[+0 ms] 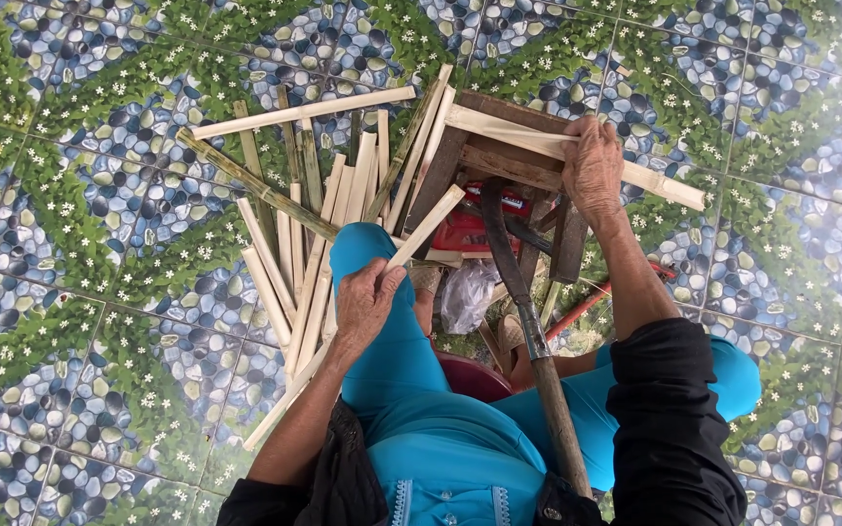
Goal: The person is using a machete to split and trim bamboo strips into thinner pieces while sitting on a small stool.
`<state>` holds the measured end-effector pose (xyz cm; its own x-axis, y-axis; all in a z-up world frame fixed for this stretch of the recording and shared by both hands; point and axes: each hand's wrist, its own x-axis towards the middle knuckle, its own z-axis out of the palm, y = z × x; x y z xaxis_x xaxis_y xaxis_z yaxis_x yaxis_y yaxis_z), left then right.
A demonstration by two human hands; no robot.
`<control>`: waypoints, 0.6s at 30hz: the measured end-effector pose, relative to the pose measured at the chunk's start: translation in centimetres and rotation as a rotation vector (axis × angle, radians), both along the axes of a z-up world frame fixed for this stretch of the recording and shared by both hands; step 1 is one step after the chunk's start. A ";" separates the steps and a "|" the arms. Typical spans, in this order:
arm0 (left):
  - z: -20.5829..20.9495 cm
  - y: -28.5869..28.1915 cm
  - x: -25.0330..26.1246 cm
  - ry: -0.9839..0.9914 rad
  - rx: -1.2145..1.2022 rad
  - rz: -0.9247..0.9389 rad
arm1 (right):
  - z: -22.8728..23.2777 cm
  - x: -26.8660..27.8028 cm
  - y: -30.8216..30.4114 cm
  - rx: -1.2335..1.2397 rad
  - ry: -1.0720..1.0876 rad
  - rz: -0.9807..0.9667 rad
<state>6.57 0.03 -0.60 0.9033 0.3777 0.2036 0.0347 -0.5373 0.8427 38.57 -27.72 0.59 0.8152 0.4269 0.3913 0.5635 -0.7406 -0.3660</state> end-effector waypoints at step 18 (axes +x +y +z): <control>1.0 -2.0 4.7 -0.219 -0.128 -0.064 | 9.8 -12.2 -1.4 1.025 0.872 0.175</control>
